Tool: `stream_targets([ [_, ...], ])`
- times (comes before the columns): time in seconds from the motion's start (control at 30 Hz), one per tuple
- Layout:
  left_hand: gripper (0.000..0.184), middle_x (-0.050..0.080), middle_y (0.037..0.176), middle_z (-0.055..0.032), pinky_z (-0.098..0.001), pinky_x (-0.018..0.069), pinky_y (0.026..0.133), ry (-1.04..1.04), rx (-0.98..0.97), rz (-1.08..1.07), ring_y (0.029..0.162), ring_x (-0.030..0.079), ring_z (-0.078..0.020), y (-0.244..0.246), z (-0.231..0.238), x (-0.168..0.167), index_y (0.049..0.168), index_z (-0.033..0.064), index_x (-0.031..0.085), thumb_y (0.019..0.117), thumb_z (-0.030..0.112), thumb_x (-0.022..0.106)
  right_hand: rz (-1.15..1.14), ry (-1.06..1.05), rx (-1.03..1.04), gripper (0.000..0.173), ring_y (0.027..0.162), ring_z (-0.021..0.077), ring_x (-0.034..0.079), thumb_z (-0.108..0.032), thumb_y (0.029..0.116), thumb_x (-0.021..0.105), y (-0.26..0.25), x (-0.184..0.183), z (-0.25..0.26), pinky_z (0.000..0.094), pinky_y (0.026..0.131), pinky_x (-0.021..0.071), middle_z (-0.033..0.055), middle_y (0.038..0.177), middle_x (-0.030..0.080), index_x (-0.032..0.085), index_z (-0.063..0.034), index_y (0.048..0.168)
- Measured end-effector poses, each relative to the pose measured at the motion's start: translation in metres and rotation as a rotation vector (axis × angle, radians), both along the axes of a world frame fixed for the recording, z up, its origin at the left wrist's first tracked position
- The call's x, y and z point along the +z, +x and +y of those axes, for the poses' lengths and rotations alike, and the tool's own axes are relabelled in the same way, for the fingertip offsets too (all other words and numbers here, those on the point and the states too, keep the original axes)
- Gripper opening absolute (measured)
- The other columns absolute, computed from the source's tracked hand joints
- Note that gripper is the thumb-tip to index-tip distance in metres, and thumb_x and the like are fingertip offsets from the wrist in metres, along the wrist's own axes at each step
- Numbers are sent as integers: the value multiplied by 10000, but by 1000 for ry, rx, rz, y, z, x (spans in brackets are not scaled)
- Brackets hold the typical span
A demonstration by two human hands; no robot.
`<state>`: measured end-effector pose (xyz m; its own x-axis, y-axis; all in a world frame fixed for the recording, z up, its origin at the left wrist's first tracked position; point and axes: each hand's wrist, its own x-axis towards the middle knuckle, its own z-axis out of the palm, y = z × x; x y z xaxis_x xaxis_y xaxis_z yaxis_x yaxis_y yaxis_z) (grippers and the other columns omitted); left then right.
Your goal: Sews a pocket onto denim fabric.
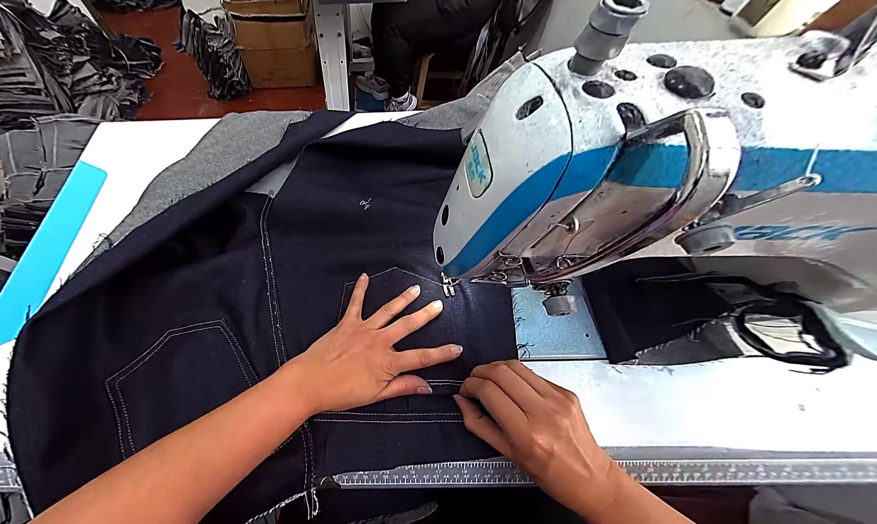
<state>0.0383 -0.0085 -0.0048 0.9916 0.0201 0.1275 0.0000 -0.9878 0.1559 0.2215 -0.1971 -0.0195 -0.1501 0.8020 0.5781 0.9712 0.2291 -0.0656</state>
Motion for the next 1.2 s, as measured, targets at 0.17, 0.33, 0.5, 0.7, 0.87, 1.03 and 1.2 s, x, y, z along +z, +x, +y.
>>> stream_targets([
  [0.17, 447, 273, 1684, -100, -828, 50, 1115, -148, 74, 93, 1572, 134, -393, -6, -20, 10, 1517, 456, 465, 1081, 459, 366, 51, -72, 38, 166, 949, 212, 711, -172, 1043, 569, 2, 2, -15, 296, 803, 581, 69, 959, 733, 715, -92, 1044],
  [0.33, 361, 379, 1644, -17, -845, 38, 1104, -200, 14, -26, 1560, 178, -410, -12, -14, 0, 1360, 534, 611, 1059, 497, 415, 60, -126, 85, 325, 1100, 205, 655, -310, 1088, 488, 9, -5, -33, 318, 883, 504, 61, 1177, 717, 690, -132, 1270],
  [0.5, 363, 365, 1651, 11, -843, 22, 1109, -178, -12, -6, 1567, 146, -408, -13, -13, 1, 1357, 526, 618, 1067, 495, 402, 37, -100, 156, 477, 1213, 201, 617, -493, 1059, 488, 17, -13, -41, 321, 1006, 461, 56, 1285, 692, 651, -131, 1324],
  [0.7, 359, 400, 1632, -1, -840, 40, 1110, -187, 0, -28, 1560, 181, -406, -12, -14, 0, 1344, 513, 635, 1065, 493, 410, 112, -13, 242, 202, 981, 188, 680, -187, 1064, 553, 16, -10, -30, 302, 893, 520, 56, 1024, 739, 721, -87, 1119],
  [0.87, 363, 394, 1636, -5, -843, 36, 1107, -181, -5, -16, 1561, 176, -405, -12, -14, 1, 1358, 521, 620, 1067, 494, 405, 114, -43, 268, 222, 972, 193, 676, -217, 1073, 536, 18, -7, -30, 308, 885, 519, 58, 1010, 731, 711, -86, 1116],
  [1.03, 387, 347, 1660, 13, -834, 33, 1113, -163, -24, 35, 1570, 149, -389, -13, -12, 3, 1403, 534, 570, 1074, 511, 366, 218, -145, 233, 334, 1033, 182, 679, -370, 1077, 512, 22, 1, -29, 286, 895, 539, 65, 1056, 723, 716, -114, 1145],
  [1.2, 395, 347, 1660, 11, -821, 31, 1127, -151, -32, 45, 1571, 161, -371, -13, -11, 4, 1397, 516, 586, 1076, 512, 355, 285, -100, 117, 238, 1188, 187, 666, -220, 1070, 545, 8, -4, -20, 291, 1036, 515, 64, 1174, 743, 726, -101, 1167],
])
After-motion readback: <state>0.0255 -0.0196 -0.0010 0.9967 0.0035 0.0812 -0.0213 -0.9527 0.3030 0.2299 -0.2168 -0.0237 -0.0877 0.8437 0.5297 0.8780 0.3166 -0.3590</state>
